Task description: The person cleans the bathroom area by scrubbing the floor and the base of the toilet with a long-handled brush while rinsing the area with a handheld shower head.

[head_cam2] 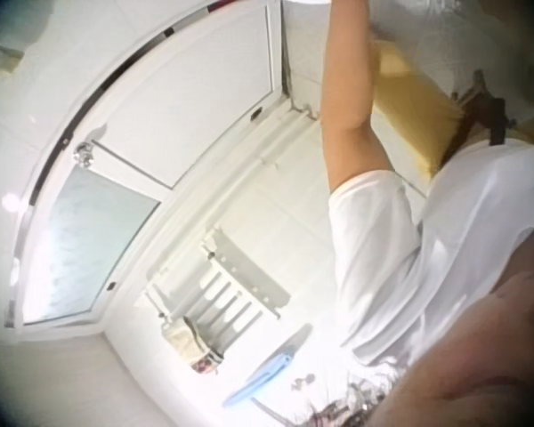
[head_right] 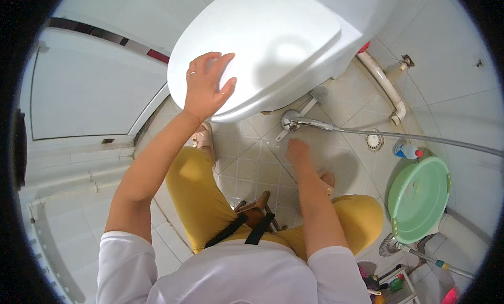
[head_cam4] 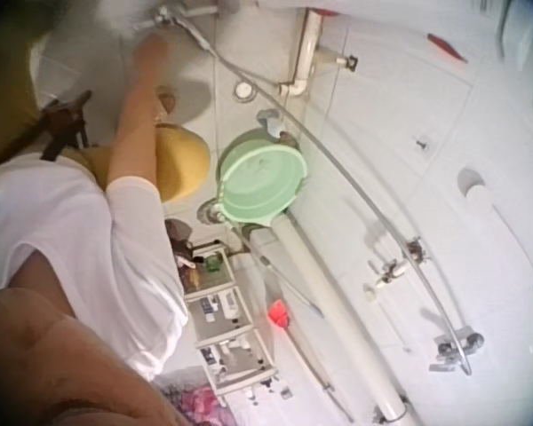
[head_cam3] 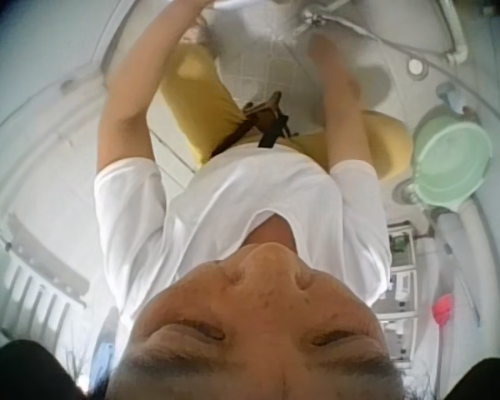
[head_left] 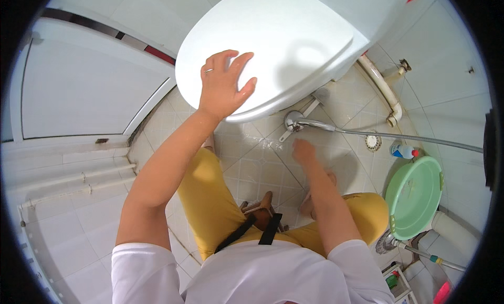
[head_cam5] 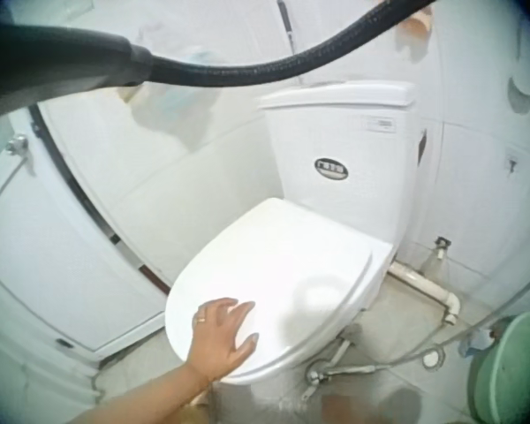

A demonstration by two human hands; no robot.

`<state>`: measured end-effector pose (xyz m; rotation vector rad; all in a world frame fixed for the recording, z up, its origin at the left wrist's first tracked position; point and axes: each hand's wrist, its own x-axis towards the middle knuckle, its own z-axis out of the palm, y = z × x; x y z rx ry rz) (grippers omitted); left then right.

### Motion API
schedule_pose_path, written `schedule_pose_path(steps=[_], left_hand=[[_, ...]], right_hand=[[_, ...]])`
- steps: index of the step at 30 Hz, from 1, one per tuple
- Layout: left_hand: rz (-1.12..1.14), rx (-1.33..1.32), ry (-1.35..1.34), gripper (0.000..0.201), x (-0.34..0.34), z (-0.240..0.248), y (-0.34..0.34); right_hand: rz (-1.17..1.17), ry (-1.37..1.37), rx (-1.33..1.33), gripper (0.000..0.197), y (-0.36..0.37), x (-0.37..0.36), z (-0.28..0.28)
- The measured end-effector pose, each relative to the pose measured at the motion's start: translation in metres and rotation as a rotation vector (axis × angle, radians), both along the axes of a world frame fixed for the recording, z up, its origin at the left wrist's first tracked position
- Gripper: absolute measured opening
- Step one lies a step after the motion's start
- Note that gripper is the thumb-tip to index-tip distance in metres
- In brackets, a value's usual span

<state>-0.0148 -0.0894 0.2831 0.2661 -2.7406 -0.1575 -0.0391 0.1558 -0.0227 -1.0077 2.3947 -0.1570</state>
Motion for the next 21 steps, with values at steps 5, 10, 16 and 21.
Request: schedule_pose_path(steps=[5, 10, 16, 21], left_hand=[[0.010, 0.013, 0.051, 0.045, 0.028, -0.007, -0.019], [0.029, 0.409, 0.360, 0.039, 0.012, -0.005, -0.024], [0.561, 0.596, 0.158, 0.075, 0.061, 0.010, -0.069], [0.602, 0.776, 0.032, 0.082, 0.103, 0.004, -0.118]], right_hand=[[0.442, -0.444, 0.085, 0.048, -0.006, 0.123, 0.019], [0.108, -0.744, 0.377, 0.065, 0.013, 0.194, -0.034], [-0.031, -1.256, 0.515, 0.043, 0.022, 0.197, -0.017], [-0.326, -1.457, 0.493, 0.041, 0.029, 0.210, -0.015]])
